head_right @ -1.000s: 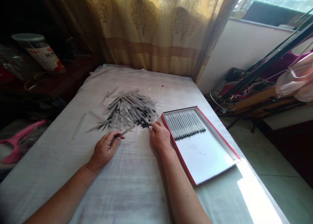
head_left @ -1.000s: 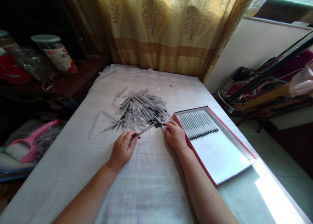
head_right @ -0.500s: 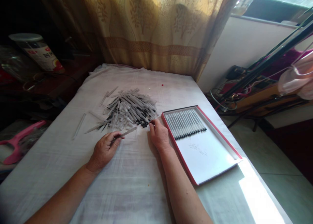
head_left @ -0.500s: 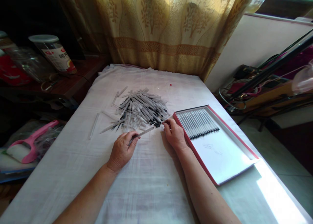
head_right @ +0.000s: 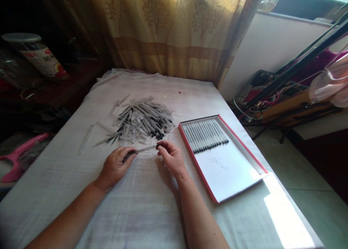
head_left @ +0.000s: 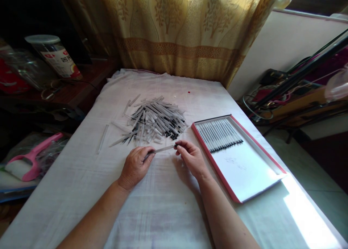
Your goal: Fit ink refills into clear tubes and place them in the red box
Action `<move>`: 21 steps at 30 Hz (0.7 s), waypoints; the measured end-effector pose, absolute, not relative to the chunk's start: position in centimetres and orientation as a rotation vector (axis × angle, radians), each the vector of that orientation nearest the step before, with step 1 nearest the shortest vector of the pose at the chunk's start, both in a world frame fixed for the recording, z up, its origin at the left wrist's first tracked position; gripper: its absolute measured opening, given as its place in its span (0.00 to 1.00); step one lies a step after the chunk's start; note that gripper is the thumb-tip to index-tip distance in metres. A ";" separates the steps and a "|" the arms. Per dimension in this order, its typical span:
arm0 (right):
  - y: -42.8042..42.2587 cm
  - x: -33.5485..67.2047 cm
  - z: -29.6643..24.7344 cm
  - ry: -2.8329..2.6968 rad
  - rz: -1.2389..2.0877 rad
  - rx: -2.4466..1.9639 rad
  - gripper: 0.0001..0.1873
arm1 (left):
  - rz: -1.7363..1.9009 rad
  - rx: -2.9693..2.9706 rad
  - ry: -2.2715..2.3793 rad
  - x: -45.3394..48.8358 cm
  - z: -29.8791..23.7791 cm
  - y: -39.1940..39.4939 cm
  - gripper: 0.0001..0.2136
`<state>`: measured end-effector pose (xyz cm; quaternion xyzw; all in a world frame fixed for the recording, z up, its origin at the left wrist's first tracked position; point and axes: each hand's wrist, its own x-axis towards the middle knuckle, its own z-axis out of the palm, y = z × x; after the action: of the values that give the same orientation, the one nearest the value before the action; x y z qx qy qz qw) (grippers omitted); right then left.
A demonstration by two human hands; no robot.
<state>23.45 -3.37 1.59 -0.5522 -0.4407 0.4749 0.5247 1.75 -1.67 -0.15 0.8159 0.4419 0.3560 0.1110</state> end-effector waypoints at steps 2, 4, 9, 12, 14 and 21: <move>-3.3 23.4 1.5 -1.064 1.135 -1.321 0.14 | 1.034 2.397 1.301 1.8 -0.1 -1.7 0.08; -3.3 23.4 1.4 -1.078 1.133 -1.325 0.14 | 1.024 2.403 1.300 1.7 -0.2 -1.7 0.09; -3.6 23.6 1.3 -1.250 0.969 -1.323 0.10 | 1.016 2.421 1.287 1.7 -0.2 -1.7 0.09; -3.8 24.1 1.5 -1.461 0.798 -1.342 0.08 | 1.011 2.436 1.266 1.6 -0.2 -1.6 0.09; -3.9 24.3 1.6 -1.519 0.758 -1.363 0.08 | 1.013 2.451 1.233 1.6 -0.2 -1.6 0.09; -3.8 24.2 1.4 -1.644 0.674 -1.535 0.15 | 1.066 2.467 1.141 1.7 -0.1 -1.6 0.09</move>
<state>24.25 -3.76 1.41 -0.6029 -0.6457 0.2647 0.3868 1.66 -1.64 -0.14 0.8398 0.3884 0.3628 0.1108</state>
